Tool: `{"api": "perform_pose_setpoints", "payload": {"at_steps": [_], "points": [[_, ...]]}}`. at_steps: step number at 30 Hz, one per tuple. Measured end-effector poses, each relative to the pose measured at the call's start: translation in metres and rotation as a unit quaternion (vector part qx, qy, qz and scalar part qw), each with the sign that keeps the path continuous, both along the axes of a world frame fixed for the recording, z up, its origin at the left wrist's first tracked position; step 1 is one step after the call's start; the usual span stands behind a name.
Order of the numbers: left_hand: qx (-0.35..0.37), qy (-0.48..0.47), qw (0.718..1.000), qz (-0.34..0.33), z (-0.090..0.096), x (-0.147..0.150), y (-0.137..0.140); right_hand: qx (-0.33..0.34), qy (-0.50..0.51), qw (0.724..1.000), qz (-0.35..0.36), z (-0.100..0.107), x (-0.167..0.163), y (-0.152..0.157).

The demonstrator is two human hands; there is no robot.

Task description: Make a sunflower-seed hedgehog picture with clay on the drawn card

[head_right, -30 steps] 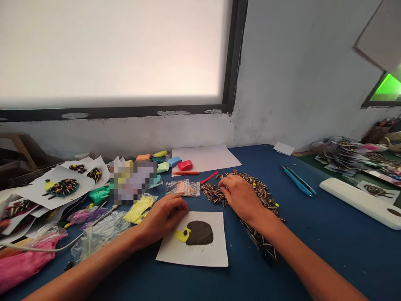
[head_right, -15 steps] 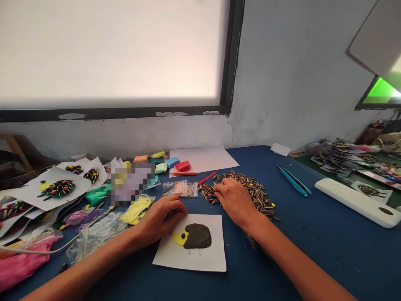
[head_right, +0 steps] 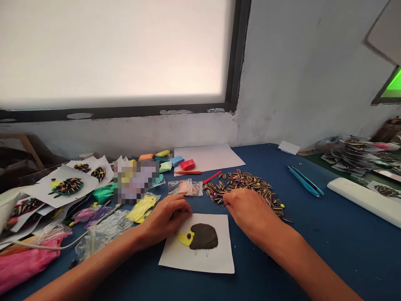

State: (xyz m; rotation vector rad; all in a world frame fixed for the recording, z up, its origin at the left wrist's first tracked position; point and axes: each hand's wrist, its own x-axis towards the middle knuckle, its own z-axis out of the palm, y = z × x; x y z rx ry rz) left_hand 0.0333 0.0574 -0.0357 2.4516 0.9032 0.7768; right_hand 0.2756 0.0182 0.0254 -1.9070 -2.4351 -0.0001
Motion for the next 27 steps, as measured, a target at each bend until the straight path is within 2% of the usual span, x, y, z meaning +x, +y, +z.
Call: {"api": "perform_pose_setpoints", "payload": {"at_steps": [6,12,15,20,27], "points": [[0.006,0.007,1.000,-0.005,-0.001,-0.001,0.001,-0.013,-0.034,0.999,0.005,-0.008,-0.014,-0.001],[0.014,-0.004,1.000,-0.007,-0.003,-0.001,0.001,-0.010,0.003,1.000,0.027,-0.016,-0.020,0.001],[0.020,-0.012,1.000,-0.007,-0.003,0.000,0.001,0.013,0.041,0.999,0.024,-0.012,-0.013,0.004],[0.014,-0.020,1.000,-0.014,-0.003,-0.001,0.001,0.090,0.125,0.988,-0.004,0.002,0.000,0.003],[-0.019,-0.020,1.000,-0.013,0.003,-0.001,0.002,0.072,0.168,0.979,0.089,-0.013,-0.013,-0.017]]}}
